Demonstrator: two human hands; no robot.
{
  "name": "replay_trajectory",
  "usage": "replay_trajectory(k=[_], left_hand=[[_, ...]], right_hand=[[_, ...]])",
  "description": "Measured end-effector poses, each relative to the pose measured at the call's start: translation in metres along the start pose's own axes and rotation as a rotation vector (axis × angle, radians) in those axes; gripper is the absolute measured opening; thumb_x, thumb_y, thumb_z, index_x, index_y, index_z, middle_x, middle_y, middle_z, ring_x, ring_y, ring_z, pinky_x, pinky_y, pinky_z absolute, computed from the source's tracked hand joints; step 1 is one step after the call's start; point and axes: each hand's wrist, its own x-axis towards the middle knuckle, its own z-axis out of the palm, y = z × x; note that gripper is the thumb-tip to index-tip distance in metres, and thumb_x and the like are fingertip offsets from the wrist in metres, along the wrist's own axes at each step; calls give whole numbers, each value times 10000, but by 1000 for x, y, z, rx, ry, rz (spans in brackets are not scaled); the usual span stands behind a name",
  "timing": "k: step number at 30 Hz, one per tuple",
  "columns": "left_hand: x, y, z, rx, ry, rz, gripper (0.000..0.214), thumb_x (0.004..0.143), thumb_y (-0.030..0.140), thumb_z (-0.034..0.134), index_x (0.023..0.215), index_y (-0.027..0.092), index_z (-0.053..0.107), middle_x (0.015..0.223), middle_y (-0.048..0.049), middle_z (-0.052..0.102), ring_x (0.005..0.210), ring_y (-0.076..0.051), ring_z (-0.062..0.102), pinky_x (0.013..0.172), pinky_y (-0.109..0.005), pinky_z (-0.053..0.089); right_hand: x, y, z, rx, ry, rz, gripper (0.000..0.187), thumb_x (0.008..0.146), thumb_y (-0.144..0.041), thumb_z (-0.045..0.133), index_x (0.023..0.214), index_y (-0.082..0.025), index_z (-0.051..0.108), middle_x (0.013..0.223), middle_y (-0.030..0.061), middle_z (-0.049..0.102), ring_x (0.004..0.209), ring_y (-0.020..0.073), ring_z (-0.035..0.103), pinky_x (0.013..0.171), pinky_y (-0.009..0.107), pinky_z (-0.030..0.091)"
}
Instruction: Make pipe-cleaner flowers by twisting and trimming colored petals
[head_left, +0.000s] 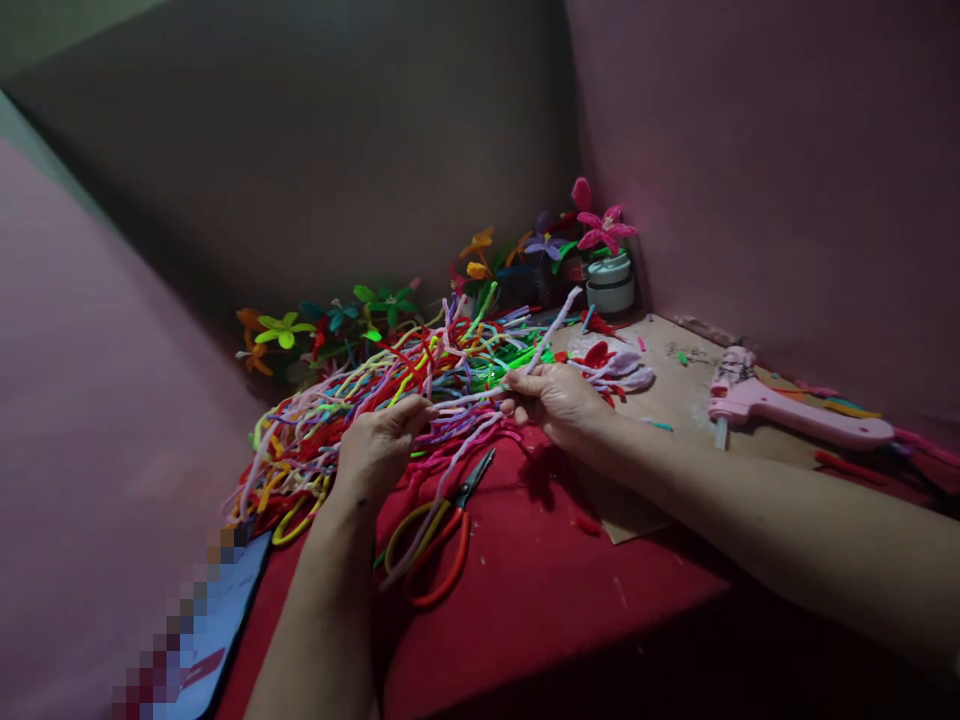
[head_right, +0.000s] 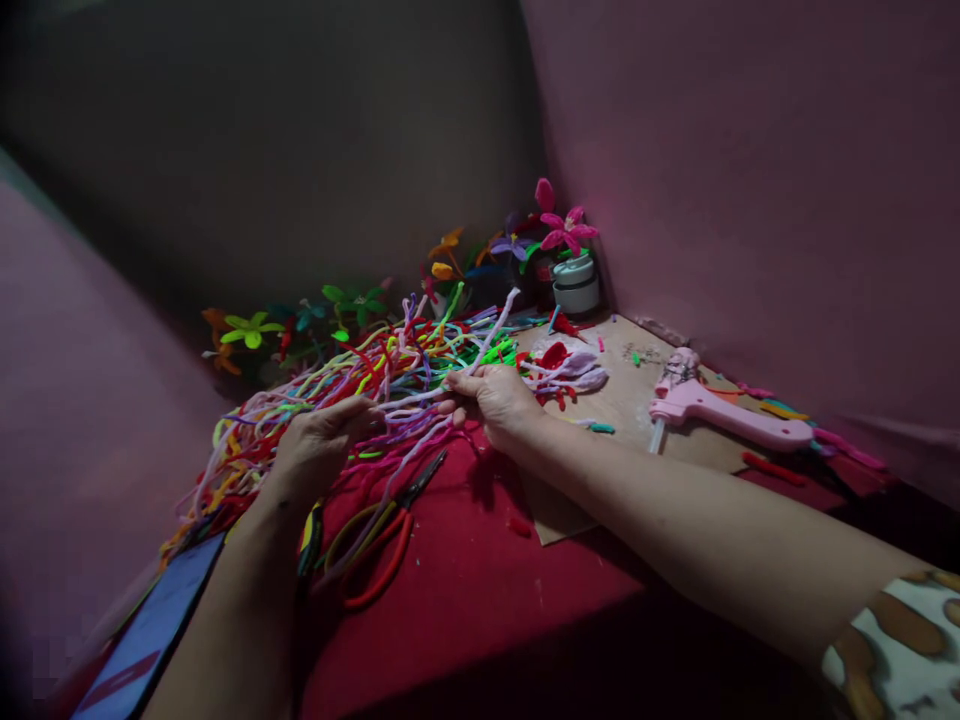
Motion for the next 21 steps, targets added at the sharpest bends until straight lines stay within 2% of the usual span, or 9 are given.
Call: replay_trajectory(k=[4, 7, 9, 11, 12, 14, 16, 19, 21], left_hand=[[3, -18, -6, 102, 18, -56, 350, 785, 503, 393, 793, 246, 630, 570, 37, 520, 547, -99, 442, 514, -194, 271], [4, -27, -9, 158, 31, -168, 302, 788, 463, 404, 839, 265, 627, 683, 9, 588, 635, -134, 502, 544, -213, 306], [2, -27, -11, 202, 149, -240, 287, 811, 393, 383, 910, 262, 619, 876, -35, 620, 753, -177, 540, 602, -249, 349], [0, -19, -11, 202, 353, -247, 309, 835, 334, 341, 979, 233, 596, 1025, -74, 594, 869, -205, 546, 696, -284, 382], [-2, -12, -11, 164, 456, -218, 322, 845, 333, 326, 993, 212, 586, 1039, -81, 591, 906, -203, 545, 748, -287, 388], [-5, 4, -9, -12, 534, -99, 313, 842, 356, 355, 946, 183, 594, 953, -61, 622, 886, -168, 561, 792, -252, 398], [-8, 19, -8, -181, 436, 37, 282, 820, 362, 411, 898, 174, 608, 885, -35, 639, 817, -138, 575, 760, -220, 412], [-15, 30, -11, -275, 53, 130, 258, 791, 367, 453, 822, 182, 631, 760, -7, 652, 678, -115, 569, 652, -201, 413], [-23, 29, -15, -206, -153, 124, 245, 785, 370, 456, 784, 192, 624, 717, -1, 645, 642, -114, 557, 616, -205, 395]], right_hand=[[2, 0, -2, -30, 42, -30, 237, 781, -114, 502, 548, -101, 549, 455, 49, 587, 307, 60, 459, 289, 156, 335], [2, 2, -3, -41, 82, -54, 226, 773, -103, 515, 551, -94, 553, 480, 53, 591, 331, 72, 490, 290, 161, 356], [1, 4, -2, -45, 89, -71, 209, 765, -90, 522, 560, -88, 558, 500, 53, 596, 340, 75, 501, 289, 163, 364], [-1, 5, 0, -45, 89, -88, 210, 765, -84, 521, 558, -85, 557, 514, 56, 601, 338, 73, 502, 284, 161, 363], [-2, 5, 1, -44, 84, -91, 210, 764, -81, 523, 556, -85, 555, 520, 57, 604, 339, 74, 505, 282, 159, 363], [-4, 6, 3, -41, 66, -90, 197, 759, -79, 530, 563, -85, 555, 531, 58, 609, 352, 77, 519, 284, 154, 367], [-5, 6, 4, -34, 51, -85, 175, 754, -76, 536, 581, -84, 559, 533, 56, 612, 364, 82, 528, 288, 154, 374], [-5, 6, 4, -13, 48, -78, 152, 757, -68, 528, 609, -77, 563, 552, 64, 624, 372, 84, 529, 302, 163, 392], [-4, 6, 2, 4, 47, -77, 134, 756, -55, 520, 630, -76, 562, 578, 71, 635, 384, 84, 536, 320, 166, 406]])
